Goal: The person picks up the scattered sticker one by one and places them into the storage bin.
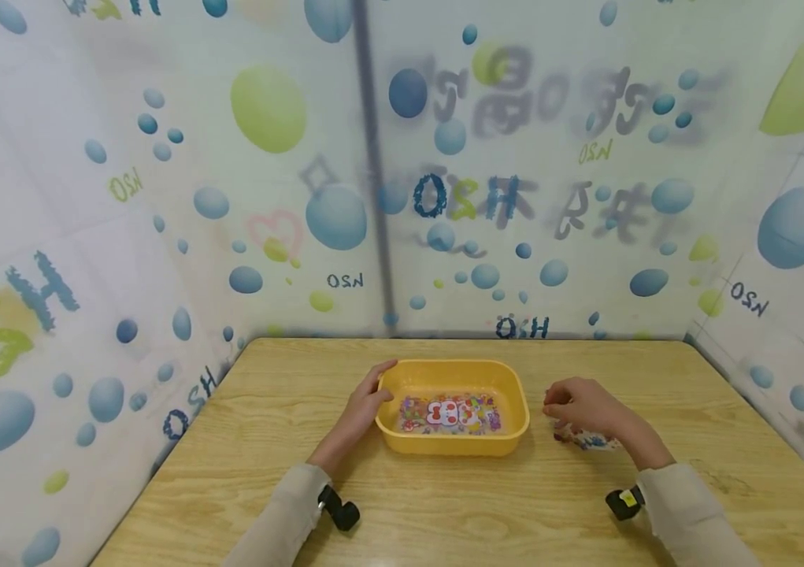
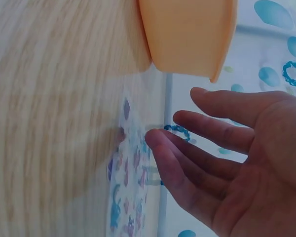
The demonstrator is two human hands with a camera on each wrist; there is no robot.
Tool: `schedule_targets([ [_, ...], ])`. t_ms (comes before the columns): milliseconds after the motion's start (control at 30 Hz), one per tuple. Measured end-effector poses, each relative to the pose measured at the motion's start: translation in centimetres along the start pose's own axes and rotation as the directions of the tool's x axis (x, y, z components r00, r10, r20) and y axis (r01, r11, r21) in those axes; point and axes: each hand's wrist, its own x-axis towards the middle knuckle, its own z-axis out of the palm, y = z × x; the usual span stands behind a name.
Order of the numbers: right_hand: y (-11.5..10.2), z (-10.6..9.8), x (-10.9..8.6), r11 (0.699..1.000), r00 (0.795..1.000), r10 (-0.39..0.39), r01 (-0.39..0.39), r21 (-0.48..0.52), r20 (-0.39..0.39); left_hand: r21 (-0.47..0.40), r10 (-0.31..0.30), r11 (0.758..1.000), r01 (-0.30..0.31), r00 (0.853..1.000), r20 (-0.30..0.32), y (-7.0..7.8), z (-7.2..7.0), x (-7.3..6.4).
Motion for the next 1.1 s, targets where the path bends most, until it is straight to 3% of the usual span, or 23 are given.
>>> schedule_targets([
  [267,1.3,-1.6,-0.6,0.992,0.996,-0.011,0.000,-0.127,-0.088,0.004,0.003,1.000,-0.003,1.000,-0.002,0.0,0.1,0.1],
  [500,2.7,-3.3,-1.6,0.964,0.984,0.082,-0.118,-0.237,-0.157,-0.005,0.002,1.000,-0.002,1.000,-0.001,0.0,0.0,0.1],
  [767,4.7,-3.8,-1.9,0.946,0.960,0.260,-0.275,-0.171,-0.105,-0.007,0.011,1.000,-0.011,1.000,-0.016,0.0,0.0,0.0],
  [1100,6.0,-3.3,-1.9,0.963,0.955,0.261,-0.268,-0.030,-0.142,-0.023,0.001,1.000,-0.001,1.000,-0.019,0.0,0.3,0.1],
])
